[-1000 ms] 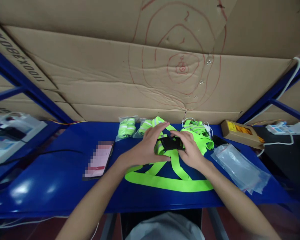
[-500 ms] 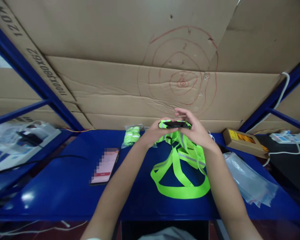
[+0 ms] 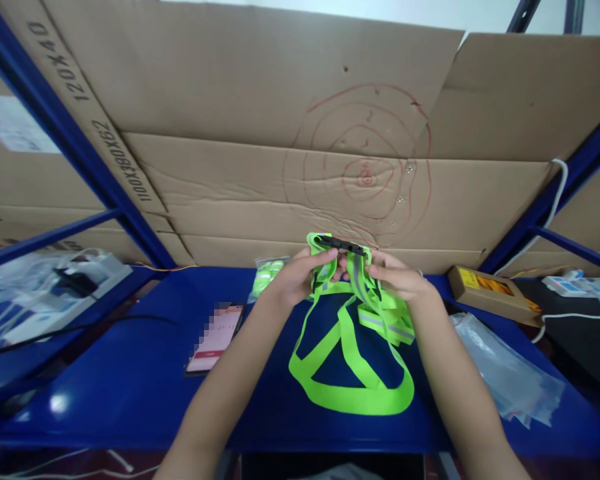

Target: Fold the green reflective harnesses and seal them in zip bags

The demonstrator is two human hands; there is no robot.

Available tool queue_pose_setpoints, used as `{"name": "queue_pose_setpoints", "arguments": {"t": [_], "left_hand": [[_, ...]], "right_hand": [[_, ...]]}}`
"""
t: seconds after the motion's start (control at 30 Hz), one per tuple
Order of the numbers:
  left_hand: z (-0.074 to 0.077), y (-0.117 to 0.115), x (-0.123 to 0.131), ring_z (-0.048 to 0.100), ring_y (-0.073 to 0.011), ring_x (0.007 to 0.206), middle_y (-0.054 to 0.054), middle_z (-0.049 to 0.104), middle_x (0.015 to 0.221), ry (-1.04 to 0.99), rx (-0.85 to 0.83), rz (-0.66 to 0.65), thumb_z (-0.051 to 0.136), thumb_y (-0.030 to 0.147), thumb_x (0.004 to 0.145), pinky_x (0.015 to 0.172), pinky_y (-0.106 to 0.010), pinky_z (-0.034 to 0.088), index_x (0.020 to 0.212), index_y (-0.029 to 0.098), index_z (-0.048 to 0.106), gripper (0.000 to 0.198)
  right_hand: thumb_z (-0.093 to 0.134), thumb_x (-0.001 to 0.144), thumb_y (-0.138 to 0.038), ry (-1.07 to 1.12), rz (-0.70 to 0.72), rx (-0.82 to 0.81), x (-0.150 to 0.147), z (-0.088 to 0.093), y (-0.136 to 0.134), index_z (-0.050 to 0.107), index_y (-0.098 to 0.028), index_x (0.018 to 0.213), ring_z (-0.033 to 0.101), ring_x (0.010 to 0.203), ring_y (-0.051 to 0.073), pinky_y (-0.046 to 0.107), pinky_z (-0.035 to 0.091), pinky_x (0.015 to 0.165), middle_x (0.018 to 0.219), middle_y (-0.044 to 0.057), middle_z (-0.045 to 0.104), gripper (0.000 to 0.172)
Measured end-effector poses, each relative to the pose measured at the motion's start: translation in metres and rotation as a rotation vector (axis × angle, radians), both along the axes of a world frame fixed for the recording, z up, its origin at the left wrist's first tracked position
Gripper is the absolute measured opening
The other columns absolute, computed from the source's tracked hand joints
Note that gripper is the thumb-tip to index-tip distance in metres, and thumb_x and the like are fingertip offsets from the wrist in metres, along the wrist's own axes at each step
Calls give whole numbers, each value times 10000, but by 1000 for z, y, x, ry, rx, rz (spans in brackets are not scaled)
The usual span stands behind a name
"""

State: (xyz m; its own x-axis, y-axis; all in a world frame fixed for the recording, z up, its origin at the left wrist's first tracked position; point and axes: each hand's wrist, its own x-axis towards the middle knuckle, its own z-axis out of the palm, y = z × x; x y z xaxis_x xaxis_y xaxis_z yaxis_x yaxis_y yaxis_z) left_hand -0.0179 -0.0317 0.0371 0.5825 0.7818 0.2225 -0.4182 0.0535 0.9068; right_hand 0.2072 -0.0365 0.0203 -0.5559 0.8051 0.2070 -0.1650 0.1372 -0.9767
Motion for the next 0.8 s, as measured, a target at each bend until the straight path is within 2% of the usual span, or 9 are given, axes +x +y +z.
{"name": "queue_pose_setpoints", "arguments": {"t": [0.1, 0.2, 0.33, 0.47, 0.57, 0.63, 0.7, 0.8], "left_hand": [[1, -3, 3, 621, -117, 635, -41, 674, 773, 4, 71, -21, 801, 369, 808, 601, -229, 477, 810, 111, 696, 278], [1, -7, 4, 648, -139, 674, -34, 678, 736, 13, 85, -57, 794, 331, 823, 627, -234, 490, 866, 123, 709, 228], [3, -9, -1, 637, -136, 593, -19, 671, 662, 77, 105, -129, 817, 356, 801, 644, -262, 512, 875, 135, 715, 254], [-2, -10, -8, 707, -227, 643, -108, 750, 831, 97, 164, -384, 877, 506, 676, 640, -328, 537, 972, 143, 721, 494], [-10, -11, -6, 699, -270, 604, -119, 743, 764, 44, 147, -561, 869, 629, 592, 584, -358, 521, 1077, 162, 699, 694], [-13, -12, -2, 658, -245, 540, -75, 689, 649, -19, 134, -548, 861, 609, 605, 560, -354, 503, 1074, 165, 694, 667], [-13, -12, 0, 591, -187, 480, -20, 614, 577, -66, 111, -444, 849, 545, 651, 544, -326, 481, 1035, 161, 696, 564], [-12, -6, -2, 555, -148, 455, 25, 549, 526, -17, 56, -329, 832, 458, 712, 513, -280, 445, 996, 144, 691, 446]], "right_hand": [[896, 687, -446, 81, 12, -77, -7, 1, 0, 725, -166, 958, 683, 756, 164, 269, 558, 702, 928, 62, 743, 426], [895, 655, -463, 146, -35, -81, -11, 4, -2, 697, -190, 870, 670, 707, 163, 276, 573, 701, 775, 15, 702, 399], [888, 658, -435, 190, -16, -129, -11, 11, -10, 695, -179, 806, 695, 711, 185, 318, 604, 723, 765, 25, 701, 353], [899, 652, -369, 172, 30, -176, -11, 21, -21, 739, -163, 823, 703, 638, 184, 293, 596, 634, 716, 34, 720, 312], [895, 650, -350, 190, 38, -191, -15, 25, -27, 739, -164, 772, 702, 606, 185, 282, 594, 604, 667, 37, 714, 271], [873, 669, -333, 213, 26, -208, -17, 24, -26, 728, -173, 768, 701, 590, 186, 290, 603, 595, 652, 29, 704, 238], [848, 685, -291, 225, -18, -238, -18, 22, -22, 713, -186, 811, 684, 551, 171, 270, 589, 524, 661, 16, 699, 212], [823, 676, -234, 216, -72, -255, -18, 15, -10, 677, -182, 836, 584, 426, 110, 183, 465, 349, 682, 12, 703, 223]]}}
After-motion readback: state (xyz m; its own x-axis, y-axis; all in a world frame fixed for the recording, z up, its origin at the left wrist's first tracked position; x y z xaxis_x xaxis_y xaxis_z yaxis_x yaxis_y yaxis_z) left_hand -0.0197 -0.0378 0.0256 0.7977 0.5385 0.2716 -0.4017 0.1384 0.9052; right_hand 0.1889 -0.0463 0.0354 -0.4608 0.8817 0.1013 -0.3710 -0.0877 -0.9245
